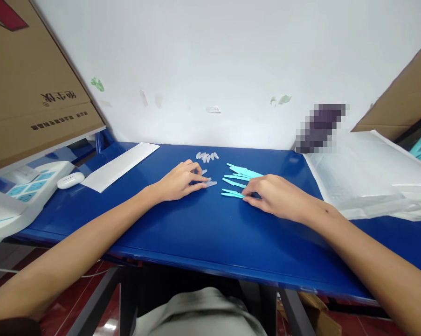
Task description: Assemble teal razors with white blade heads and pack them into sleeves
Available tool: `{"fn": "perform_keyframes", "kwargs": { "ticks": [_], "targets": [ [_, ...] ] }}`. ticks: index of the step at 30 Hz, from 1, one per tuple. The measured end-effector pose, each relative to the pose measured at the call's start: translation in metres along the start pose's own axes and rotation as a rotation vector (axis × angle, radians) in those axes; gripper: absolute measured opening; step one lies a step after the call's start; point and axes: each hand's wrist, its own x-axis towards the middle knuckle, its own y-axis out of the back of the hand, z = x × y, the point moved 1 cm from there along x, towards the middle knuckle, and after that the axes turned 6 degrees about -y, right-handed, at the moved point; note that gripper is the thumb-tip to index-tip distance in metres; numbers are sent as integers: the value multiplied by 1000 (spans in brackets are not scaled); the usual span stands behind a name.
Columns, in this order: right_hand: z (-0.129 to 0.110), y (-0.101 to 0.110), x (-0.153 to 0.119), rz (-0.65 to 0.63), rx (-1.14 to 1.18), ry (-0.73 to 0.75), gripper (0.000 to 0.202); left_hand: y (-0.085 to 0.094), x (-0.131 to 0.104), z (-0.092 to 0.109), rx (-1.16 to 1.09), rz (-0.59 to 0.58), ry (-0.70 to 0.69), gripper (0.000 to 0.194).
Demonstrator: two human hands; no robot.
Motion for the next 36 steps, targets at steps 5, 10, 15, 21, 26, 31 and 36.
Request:
{"fn": "perform_keyframes", "kwargs": {
  "ticks": [5,10,15,21,26,31,36],
  "targets": [
    [-2,-3,0,42,-53,85,31,-2,5,10,-106,43,3,40],
    [-4,-4,-1,58,-112,94,27,-10,14,18,-193,106,89,37],
    [-10,-3,-2,57,-159,115,29,-11,16,20,-239,85,66,26],
    [-12,-5,-1,75,-247,57,31,-4,13,18,-287,32,93,22],
    [-11,-8,2,60,-182,-15,31,-3,12,15,-295,-22,55,23],
    [-12,-13,5,95,-167,-49,29,-1,11,16,-257,-59,26,26],
    [-11,-9,4,150,-147,-20,35,-3,13,14,-268,-31,14,23]
  ]
}}
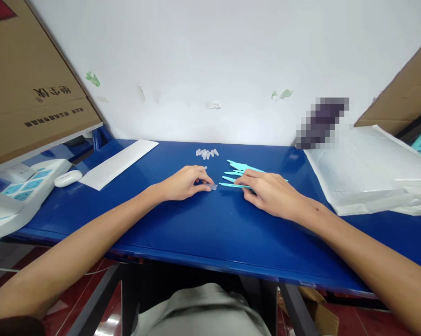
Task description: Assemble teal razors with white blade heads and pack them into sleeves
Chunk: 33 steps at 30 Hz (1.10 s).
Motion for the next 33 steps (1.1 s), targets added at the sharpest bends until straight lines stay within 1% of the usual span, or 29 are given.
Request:
{"fn": "perform_keyframes", "kwargs": {
  "ticks": [4,8,11,15,22,28,33],
  "targets": [
    [0,4,-1,35,30,17,37,-2,1,-3,-37,42,7,17],
    [-2,1,-1,5,58,57,38,-2,0,-2,-86,101,38,17],
    [-5,0,-1,1,57,70,40,-1,-1,-3,-125,118,54,17],
    [-6,2,-1,8,66,70,40,-2,-1,-3,-143,112,16,14],
    [-12,7,0,-48,82,97,39,-4,0,1,-131,90,-51,13],
    [-21,8,-2,-49,54,112,38,-8,1,5,-136,79,-59,15],
    [-19,9,-2,-56,35,127,36,-7,1,6,-121,63,-91,15]
  ]
}}
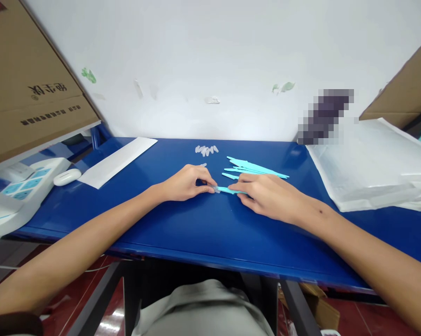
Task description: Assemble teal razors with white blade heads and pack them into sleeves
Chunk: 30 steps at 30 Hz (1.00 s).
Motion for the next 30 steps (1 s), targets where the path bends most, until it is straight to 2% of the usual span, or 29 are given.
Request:
{"fn": "perform_keyframes", "kwargs": {
  "ticks": [5,12,17,21,26,30],
  "targets": [
    [2,1,0,-37,47,11,37,2,0,1,-10,2,1,15],
    [4,-1,0,-17,88,7,37,2,-1,-2,-48,8,12,15],
    [-1,0,-1,-17,25,22,38,2,0,0,-54,21,21,13],
    [-11,-8,-1,0,-10,26,40,-5,2,6,-100,42,47,12],
    [-16,-18,1,43,26,-55,38,-15,1,10,-117,101,61,11],
    [-11,-17,4,56,65,-69,36,-13,1,10,-62,95,-19,14]
  ]
}}
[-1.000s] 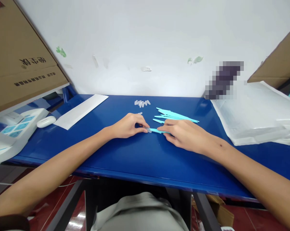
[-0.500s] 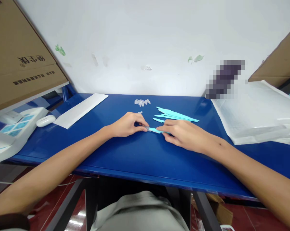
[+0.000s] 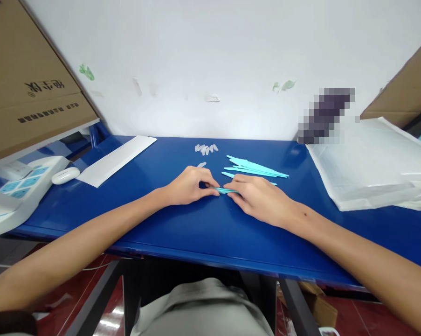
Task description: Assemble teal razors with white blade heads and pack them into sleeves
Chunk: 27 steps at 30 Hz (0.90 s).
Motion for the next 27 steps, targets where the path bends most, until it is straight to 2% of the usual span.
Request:
{"fn": "perform_keyframes", "kwargs": {
  "ticks": [2,4,8,10,13,16,20,27],
  "targets": [
    [3,2,1,-1,11,1,36,5,0,-2,-2,14,-47,22],
    [4,3,0,8,16,-13,35,13,0,-8,10,80,-41,24],
    [1,6,-4,15,29,-66,34,34,-6,-30,192,205,64,11],
    [-1,10,-6,20,6,-91,39,42,-11,-40,284,213,142,18],
    [2,17,-6,59,-32,-153,41,48,-16,-48,358,165,245,32],
    [14,23,-3,90,-38,-227,42,45,-17,-48,382,44,261,38],
    [30,26,2,72,-87,-291,42,40,-17,-47,370,-54,221,42],
    [38,25,5,-84,-10,-440,56,36,-15,-42,326,-83,90,36]
  ]
}}
